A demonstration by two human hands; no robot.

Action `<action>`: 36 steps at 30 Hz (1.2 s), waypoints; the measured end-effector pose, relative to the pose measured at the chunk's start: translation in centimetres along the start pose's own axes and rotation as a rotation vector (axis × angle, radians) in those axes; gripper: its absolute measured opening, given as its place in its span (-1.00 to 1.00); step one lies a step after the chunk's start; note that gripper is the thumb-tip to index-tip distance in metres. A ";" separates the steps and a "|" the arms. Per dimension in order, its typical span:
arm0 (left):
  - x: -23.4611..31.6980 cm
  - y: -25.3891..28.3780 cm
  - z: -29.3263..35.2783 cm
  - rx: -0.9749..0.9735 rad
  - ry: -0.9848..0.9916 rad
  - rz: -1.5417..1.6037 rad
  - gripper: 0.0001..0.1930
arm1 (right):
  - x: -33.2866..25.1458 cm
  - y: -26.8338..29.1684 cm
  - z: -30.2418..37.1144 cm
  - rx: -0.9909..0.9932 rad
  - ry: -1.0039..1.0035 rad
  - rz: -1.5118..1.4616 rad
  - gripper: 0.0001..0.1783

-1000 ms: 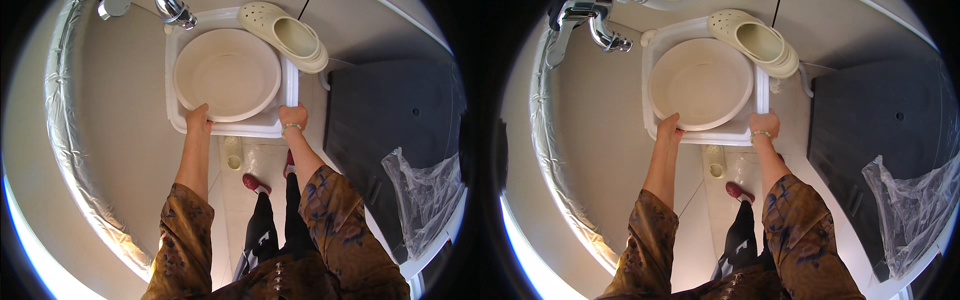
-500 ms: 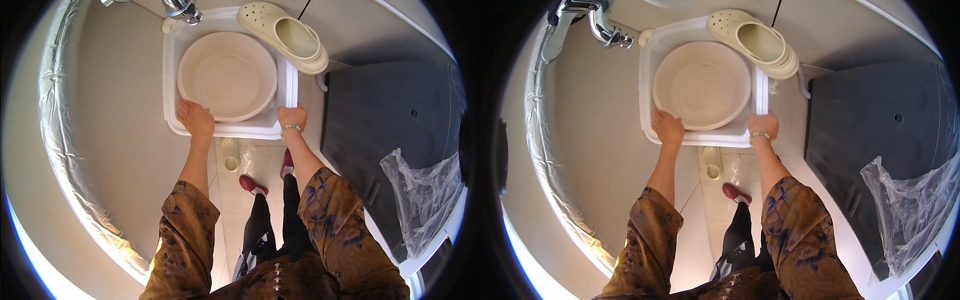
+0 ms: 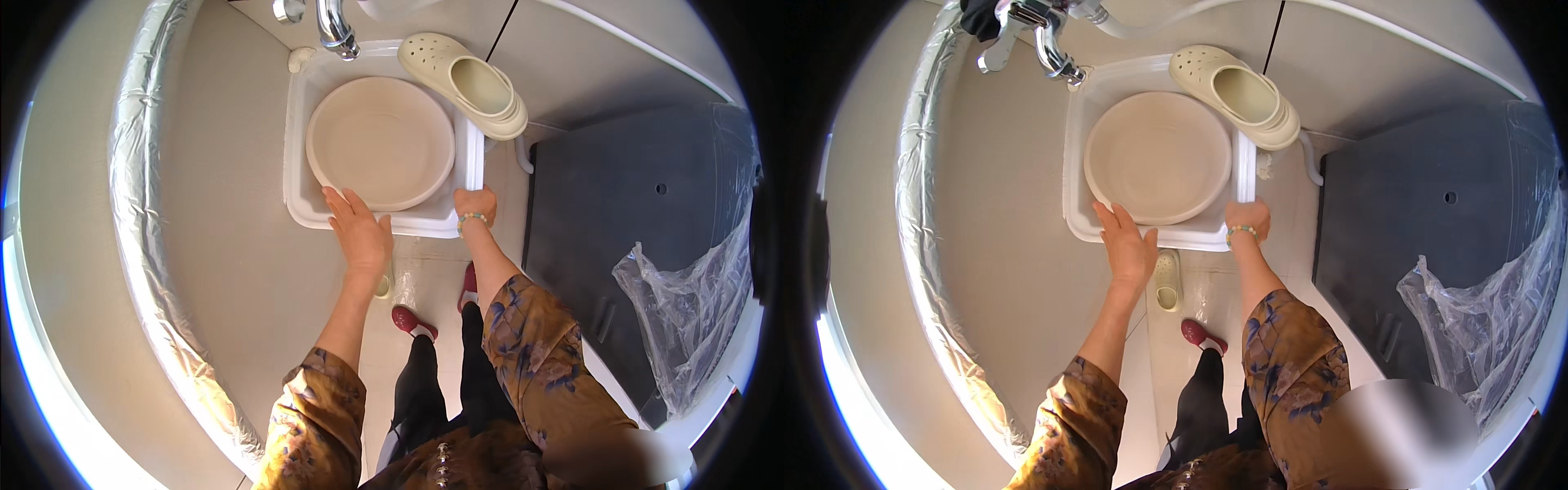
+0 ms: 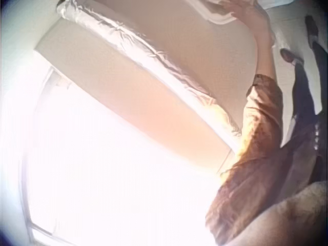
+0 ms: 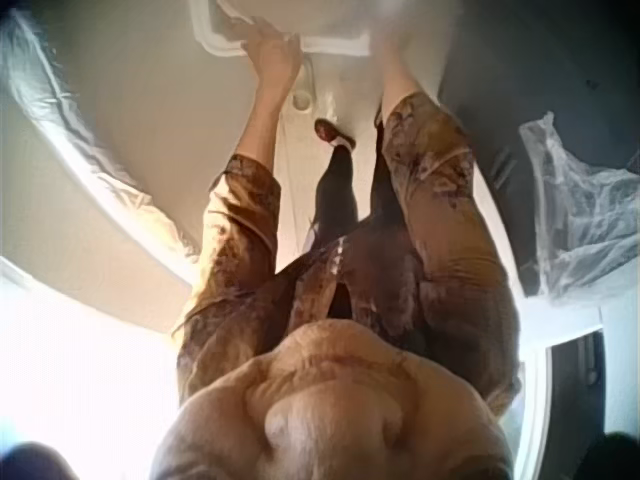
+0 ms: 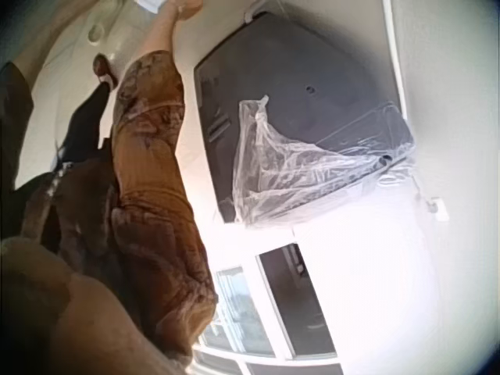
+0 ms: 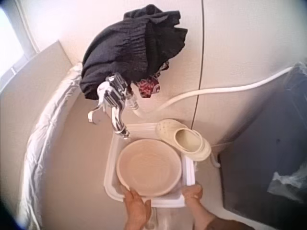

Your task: The person scrubs a pair of white clogs with a brush in a bucket of soapy water, rinses them, and places them on a nearby surface. They then pour the dirty water into a sink and place a basin inside it.

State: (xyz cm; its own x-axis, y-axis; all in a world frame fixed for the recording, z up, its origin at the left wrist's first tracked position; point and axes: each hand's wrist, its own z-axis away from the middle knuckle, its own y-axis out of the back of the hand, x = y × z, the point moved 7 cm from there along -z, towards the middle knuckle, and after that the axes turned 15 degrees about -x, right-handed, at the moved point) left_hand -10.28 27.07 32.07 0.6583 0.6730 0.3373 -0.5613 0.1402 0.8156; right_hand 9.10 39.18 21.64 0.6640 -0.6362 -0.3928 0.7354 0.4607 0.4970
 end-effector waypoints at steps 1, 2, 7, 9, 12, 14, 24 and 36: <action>1.7 -0.4 2.3 -0.026 -0.080 0.005 -0.23 | 0.3 0.0 -0.4 -0.044 -0.001 -0.021 -0.67; 3.1 -0.6 4.8 -0.060 -0.151 0.024 -0.23 | 0.8 0.0 -0.8 -0.086 -0.002 -0.045 -0.66; 1.9 -4.8 16.7 -0.295 -0.199 0.167 -0.24 | 2.0 0.3 0.7 -0.422 0.215 0.285 0.32; 0.0 -7.6 20.1 -0.419 -0.135 0.188 -0.22 | 3.9 3.6 3.5 -0.468 0.276 0.297 0.25; -2.8 -10.0 23.4 -0.589 -0.070 0.198 -0.16 | 7.0 7.8 8.4 -0.497 0.425 0.187 -0.06; -3.2 -8.8 24.5 -0.600 -0.082 0.178 -0.21 | 6.3 11.7 15.0 -0.525 0.515 0.226 -0.21; -2.9 3.1 22.1 -0.400 -0.063 0.285 -0.40 | 2.2 32.7 34.4 -0.114 1.064 0.114 -0.57; 24.7 34.9 7.8 0.434 -0.539 -0.246 0.17 | -7.2 60.7 20.5 0.840 0.575 0.599 -0.02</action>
State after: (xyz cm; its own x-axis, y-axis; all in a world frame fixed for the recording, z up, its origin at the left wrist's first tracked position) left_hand -9.73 42.92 72.56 0.9576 0.1928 0.2141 -0.1903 -0.1345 0.9725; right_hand 46.19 59.10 70.52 0.9941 0.0140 -0.1077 0.1085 -0.0969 0.9894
